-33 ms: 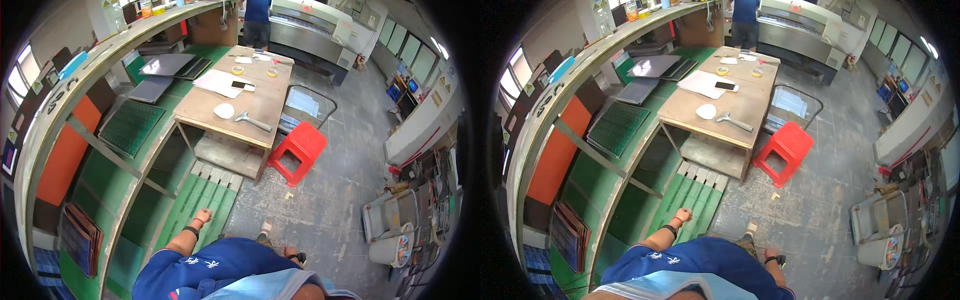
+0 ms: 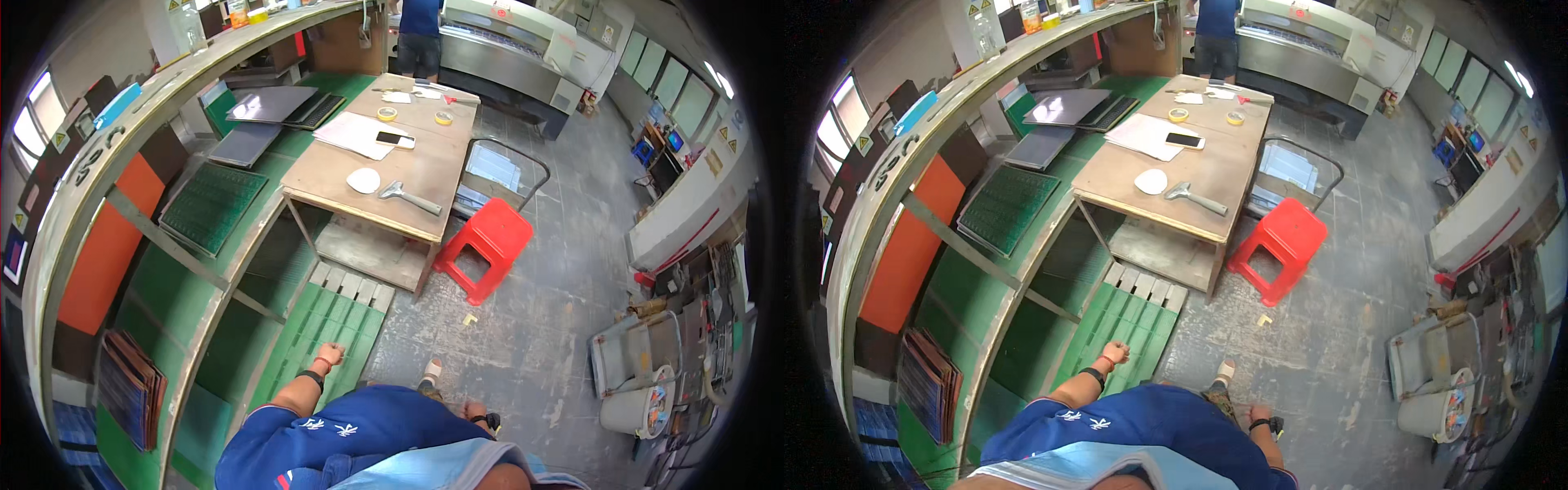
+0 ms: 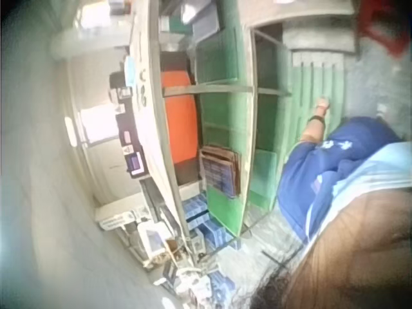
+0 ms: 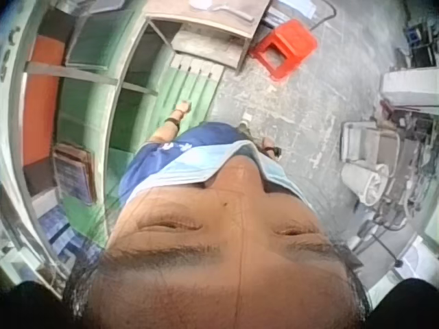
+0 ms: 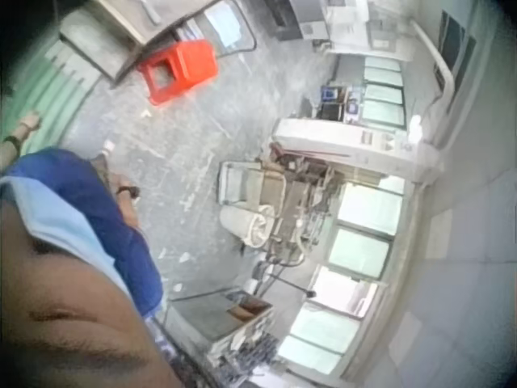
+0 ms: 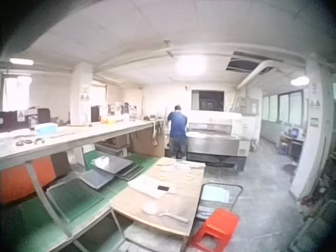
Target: Feeding metal grids into an industrial processing machine and collecting the output components.
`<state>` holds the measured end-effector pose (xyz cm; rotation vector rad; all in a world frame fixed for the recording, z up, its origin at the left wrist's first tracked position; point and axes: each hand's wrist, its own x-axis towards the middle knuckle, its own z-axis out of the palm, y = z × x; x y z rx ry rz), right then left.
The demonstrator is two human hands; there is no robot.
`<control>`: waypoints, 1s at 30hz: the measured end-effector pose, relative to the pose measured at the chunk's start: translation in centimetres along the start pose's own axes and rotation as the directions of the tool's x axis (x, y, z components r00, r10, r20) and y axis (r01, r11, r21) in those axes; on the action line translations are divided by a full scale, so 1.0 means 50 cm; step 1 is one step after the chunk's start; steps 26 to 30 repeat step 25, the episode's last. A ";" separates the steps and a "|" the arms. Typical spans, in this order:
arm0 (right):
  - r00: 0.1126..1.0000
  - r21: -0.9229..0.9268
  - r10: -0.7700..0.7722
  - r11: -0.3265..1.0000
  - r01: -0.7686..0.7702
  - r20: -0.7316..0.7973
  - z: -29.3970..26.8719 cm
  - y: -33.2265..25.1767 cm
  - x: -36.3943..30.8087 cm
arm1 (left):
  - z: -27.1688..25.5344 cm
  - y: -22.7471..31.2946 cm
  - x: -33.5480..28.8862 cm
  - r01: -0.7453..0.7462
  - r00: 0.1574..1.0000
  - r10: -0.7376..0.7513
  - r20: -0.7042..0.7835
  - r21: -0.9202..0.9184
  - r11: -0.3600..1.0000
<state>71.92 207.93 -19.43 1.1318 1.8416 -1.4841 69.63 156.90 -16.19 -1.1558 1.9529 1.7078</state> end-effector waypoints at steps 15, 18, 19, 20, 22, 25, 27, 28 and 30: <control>0.994 -0.009 0.051 0.999 -0.051 0.092 -0.258 -0.294 0.180 | 0.282 -0.001 -0.022 0.164 0.986 -0.159 -0.045 0.138 0.977; 0.993 0.012 0.084 0.996 -0.086 0.078 -0.280 -0.310 0.237 | 0.343 0.104 -0.026 0.089 0.996 -0.090 0.008 0.033 0.995; 0.994 0.052 0.107 0.993 -0.107 0.000 -0.284 -0.316 0.258 | 0.357 0.133 -0.031 0.077 0.997 -0.077 0.021 0.019 0.997; 0.995 0.050 0.083 0.995 -0.086 0.055 -0.285 -0.318 0.275 | 0.366 0.157 -0.034 0.062 0.997 -0.064 0.043 0.050 0.997; 0.994 0.169 0.105 0.980 -0.101 -0.014 -0.268 -0.325 0.304 | 0.373 0.193 -0.028 0.038 0.997 -0.042 0.060 0.066 0.997; 0.998 -0.138 -0.031 0.990 0.039 0.059 -0.245 -0.344 0.331 | 0.368 0.209 -0.014 0.117 0.993 -0.119 0.009 0.099 0.988; 0.998 -0.138 -0.031 0.990 0.039 0.059 -0.245 -0.344 0.331 | 0.368 0.209 -0.014 0.117 0.993 -0.119 0.009 0.099 0.988; 0.998 -0.138 -0.031 0.990 0.039 0.059 -0.245 -0.344 0.331 | 0.368 0.209 -0.014 0.117 0.993 -0.119 0.009 0.099 0.988; 0.998 -0.138 -0.031 0.990 0.039 0.059 -0.245 -0.344 0.331 | 0.368 0.209 -0.014 0.117 0.993 -0.119 0.009 0.099 0.988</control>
